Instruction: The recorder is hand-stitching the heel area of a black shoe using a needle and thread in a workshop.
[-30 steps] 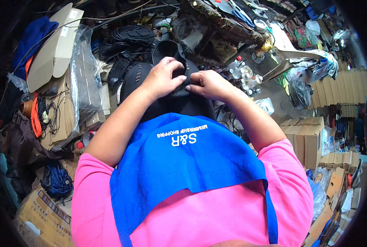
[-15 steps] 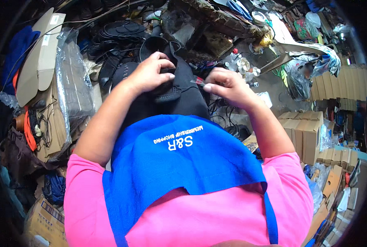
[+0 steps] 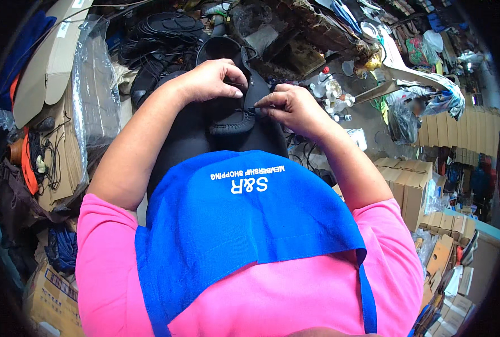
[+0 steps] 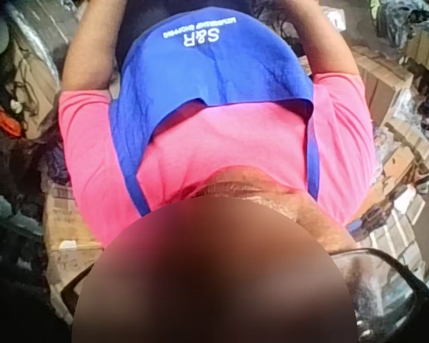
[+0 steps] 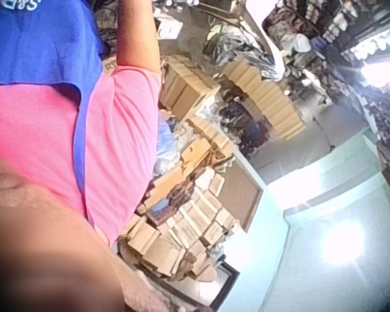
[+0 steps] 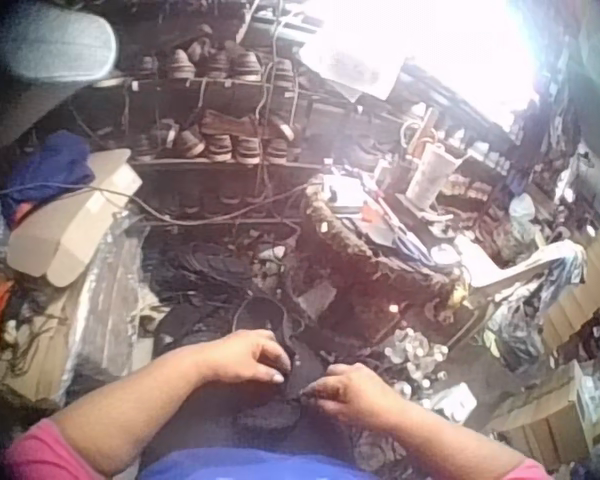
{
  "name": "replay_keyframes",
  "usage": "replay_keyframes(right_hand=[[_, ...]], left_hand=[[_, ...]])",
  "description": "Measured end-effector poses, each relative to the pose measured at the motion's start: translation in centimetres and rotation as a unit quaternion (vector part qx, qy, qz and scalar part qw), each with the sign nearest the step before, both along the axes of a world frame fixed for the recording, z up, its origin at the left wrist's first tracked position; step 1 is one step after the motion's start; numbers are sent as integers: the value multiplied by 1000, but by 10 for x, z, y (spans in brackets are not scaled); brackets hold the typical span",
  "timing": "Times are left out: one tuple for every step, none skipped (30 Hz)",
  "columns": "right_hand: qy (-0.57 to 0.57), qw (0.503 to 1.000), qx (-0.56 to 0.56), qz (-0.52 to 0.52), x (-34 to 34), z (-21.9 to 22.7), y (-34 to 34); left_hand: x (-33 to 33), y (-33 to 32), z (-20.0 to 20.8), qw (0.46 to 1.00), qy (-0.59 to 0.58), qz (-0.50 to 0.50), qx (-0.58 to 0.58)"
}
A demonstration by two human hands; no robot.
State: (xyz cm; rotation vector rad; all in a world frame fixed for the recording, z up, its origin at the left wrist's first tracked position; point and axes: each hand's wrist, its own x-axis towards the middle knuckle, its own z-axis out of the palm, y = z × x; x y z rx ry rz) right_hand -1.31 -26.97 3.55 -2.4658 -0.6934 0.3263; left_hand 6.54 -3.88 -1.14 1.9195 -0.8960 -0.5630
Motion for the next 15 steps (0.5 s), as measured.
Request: replay_keyframes(right_hand=[[0, 1000, -1, 0, 0, 1, 1], [1, 1000, -7, -5, -1, 3, 3], [1, 1000, -14, -11, -1, 5, 5], [1, 1000, -15, -11, -1, 7, 7], [-13, 999, -37, -6, -1, 9, 9], [-26, 998, -59, -1, -1, 11, 12], [-26, 998, -60, -1, -2, 14, 15], [-21, 997, -77, -15, -3, 18, 18], [-15, 995, -95, -30, -4, 19, 20], [-16, 995, -96, -30, -4, 19, 19], [-16, 995, -87, -34, -5, 16, 17], [-16, 996, -78, -38, -5, 14, 15], [-17, 996, -79, -37, -6, 12, 13], [1, 996, -58, -61, -7, 11, 11], [18, 996, -36, -85, -8, 10, 9]], left_hand=[[-1, -1, 2, 1000, 0, 0, -1], [-2, -2, 4, 1000, 12, -5, 21], [-2, -3, 5, 999, 23, -11, 44], [-1, -2, 3, 999, 23, -11, 43], [0, -3, -1, 999, 19, -13, 39], [1, -3, -3, 999, 15, -14, 35], [1, -3, -3, 999, 15, -14, 34], [1, -5, -3, 999, 23, -16, 32], [1, -7, -2, 999, 31, -18, 30], [2, -9, -1, 999, 30, -19, 29], [3, -12, 1, 998, 35, -30, 37], [4, -15, 2, 997, 40, -41, 44], [4, -15, 2, 997, 40, -41, 44], [4, -16, 1, 997, 50, -41, 35], [4, -16, 1, 997, 60, -42, 26]])
